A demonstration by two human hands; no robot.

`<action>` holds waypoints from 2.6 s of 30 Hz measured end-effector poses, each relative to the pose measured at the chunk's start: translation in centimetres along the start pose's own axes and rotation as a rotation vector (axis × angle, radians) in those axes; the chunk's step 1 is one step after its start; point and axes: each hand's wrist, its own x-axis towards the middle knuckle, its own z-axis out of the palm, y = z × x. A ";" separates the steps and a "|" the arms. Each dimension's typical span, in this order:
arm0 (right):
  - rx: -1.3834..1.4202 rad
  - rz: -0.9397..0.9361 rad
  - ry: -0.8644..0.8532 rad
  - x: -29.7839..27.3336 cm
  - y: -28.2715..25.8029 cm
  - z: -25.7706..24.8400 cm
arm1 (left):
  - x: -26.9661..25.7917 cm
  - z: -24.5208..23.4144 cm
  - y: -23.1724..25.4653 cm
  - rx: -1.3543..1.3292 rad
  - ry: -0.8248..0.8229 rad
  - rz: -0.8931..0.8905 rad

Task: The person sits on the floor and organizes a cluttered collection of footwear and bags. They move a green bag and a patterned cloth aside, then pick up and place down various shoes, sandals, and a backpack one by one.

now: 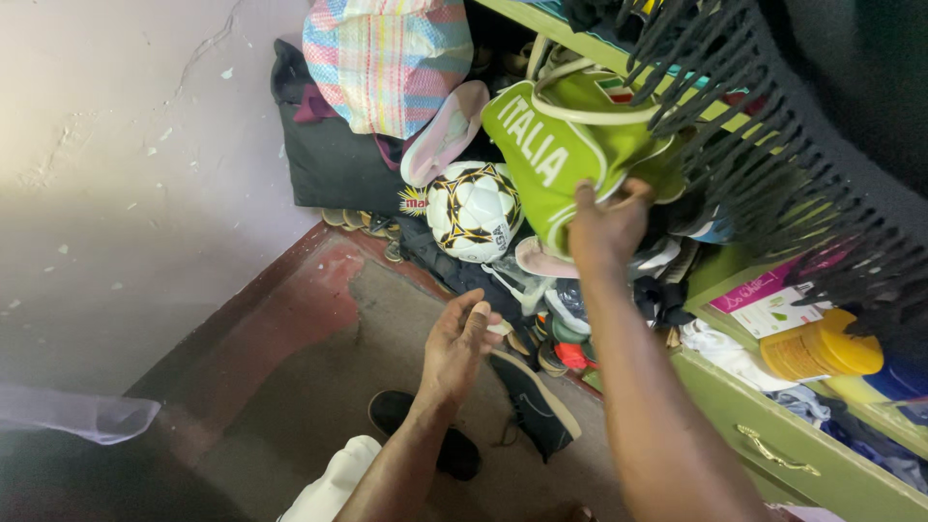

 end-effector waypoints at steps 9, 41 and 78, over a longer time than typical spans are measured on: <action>-0.488 -0.054 0.105 5.2 1.6 -6.9 | -0.6 0.7 1.6 -0.027 -0.171 0.144; -0.167 -0.661 -0.220 -16.9 -9.5 -7.0 | 3.3 -2.0 -0.2 -0.535 -0.349 -0.430; -1.119 0.415 -0.674 -28.2 40.0 -37.0 | -3.0 5.5 -8.1 1.653 -1.039 0.557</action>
